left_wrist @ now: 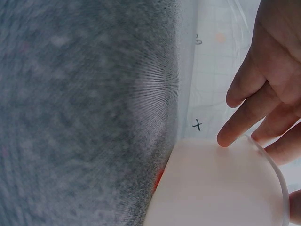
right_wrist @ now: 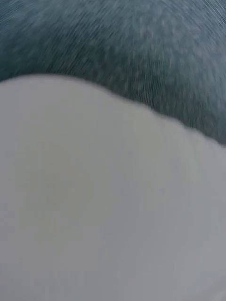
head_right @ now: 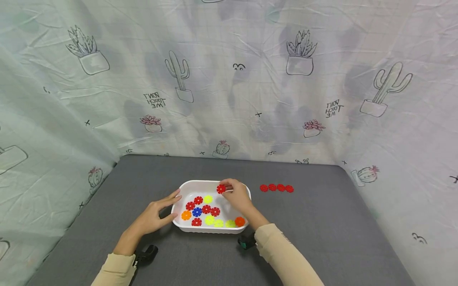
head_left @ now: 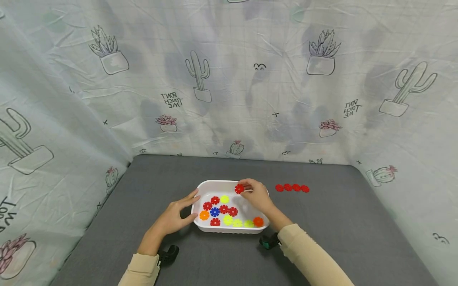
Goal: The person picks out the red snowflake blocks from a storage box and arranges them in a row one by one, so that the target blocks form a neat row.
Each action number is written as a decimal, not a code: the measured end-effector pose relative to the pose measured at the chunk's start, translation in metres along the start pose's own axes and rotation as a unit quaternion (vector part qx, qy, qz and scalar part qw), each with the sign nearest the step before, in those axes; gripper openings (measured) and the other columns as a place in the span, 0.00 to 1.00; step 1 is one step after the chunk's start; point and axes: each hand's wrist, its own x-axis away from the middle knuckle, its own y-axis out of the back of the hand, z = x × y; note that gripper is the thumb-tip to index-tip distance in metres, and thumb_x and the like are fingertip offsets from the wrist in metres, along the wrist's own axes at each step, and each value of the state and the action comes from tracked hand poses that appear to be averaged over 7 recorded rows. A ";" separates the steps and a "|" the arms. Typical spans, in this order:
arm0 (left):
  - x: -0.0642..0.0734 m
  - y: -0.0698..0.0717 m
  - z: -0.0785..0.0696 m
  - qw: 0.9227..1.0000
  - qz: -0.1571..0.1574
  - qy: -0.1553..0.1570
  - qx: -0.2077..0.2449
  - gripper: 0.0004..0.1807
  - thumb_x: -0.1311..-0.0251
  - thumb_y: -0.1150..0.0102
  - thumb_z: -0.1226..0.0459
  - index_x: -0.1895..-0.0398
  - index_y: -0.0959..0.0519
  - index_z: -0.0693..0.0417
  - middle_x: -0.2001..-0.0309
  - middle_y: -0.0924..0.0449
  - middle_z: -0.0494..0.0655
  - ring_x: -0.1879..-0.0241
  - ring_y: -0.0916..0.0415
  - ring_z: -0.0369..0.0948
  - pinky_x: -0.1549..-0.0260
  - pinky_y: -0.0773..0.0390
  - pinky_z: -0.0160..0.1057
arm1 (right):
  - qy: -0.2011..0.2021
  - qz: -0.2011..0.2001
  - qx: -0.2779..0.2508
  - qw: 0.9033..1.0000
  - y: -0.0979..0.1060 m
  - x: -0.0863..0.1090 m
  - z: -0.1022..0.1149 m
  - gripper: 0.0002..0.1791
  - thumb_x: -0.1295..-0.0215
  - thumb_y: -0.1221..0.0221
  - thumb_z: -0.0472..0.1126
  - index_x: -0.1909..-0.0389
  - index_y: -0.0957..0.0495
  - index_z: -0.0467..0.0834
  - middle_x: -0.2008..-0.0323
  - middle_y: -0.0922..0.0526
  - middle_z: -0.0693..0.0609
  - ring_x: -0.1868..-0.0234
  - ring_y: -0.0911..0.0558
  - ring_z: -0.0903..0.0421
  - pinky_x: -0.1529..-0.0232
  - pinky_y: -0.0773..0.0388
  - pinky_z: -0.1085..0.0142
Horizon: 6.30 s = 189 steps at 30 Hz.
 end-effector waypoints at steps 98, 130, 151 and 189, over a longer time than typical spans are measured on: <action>0.012 0.006 -0.002 1.000 0.020 0.018 0.010 0.30 0.43 0.39 0.58 0.36 0.30 0.57 0.30 0.38 0.51 0.36 0.34 0.54 0.43 0.31 0.60 | -0.168 -0.200 0.047 0.964 0.146 0.046 -0.121 0.25 0.33 0.48 0.34 0.35 0.35 0.33 0.39 0.29 0.33 0.41 0.27 0.40 0.48 0.24 0.55; 0.012 0.005 -0.001 1.000 0.015 0.022 0.017 0.30 0.43 0.38 0.59 0.36 0.29 0.56 0.31 0.37 0.51 0.36 0.34 0.55 0.44 0.31 0.61 | 0.031 0.060 -0.165 0.984 0.025 0.022 -0.008 0.25 0.37 0.42 0.30 0.39 0.32 0.33 0.40 0.29 0.33 0.38 0.29 0.39 0.41 0.27 0.65; 0.012 0.004 -0.002 1.000 0.015 0.021 0.016 0.31 0.44 0.37 0.59 0.36 0.29 0.55 0.31 0.37 0.50 0.36 0.34 0.54 0.44 0.31 0.60 | -0.003 0.235 -0.063 0.970 -0.020 0.008 -0.012 0.20 0.40 0.40 0.31 0.45 0.25 0.35 0.46 0.21 0.40 0.46 0.22 0.45 0.44 0.24 0.56; 0.011 0.004 0.001 1.000 0.012 0.006 0.020 0.30 0.42 0.39 0.58 0.36 0.29 0.58 0.31 0.37 0.52 0.36 0.34 0.54 0.44 0.30 0.60 | 0.061 0.225 0.190 0.954 -0.035 0.014 -0.012 0.13 0.48 0.35 0.30 0.62 0.21 0.44 0.69 0.26 0.54 0.66 0.29 0.59 0.61 0.28 0.67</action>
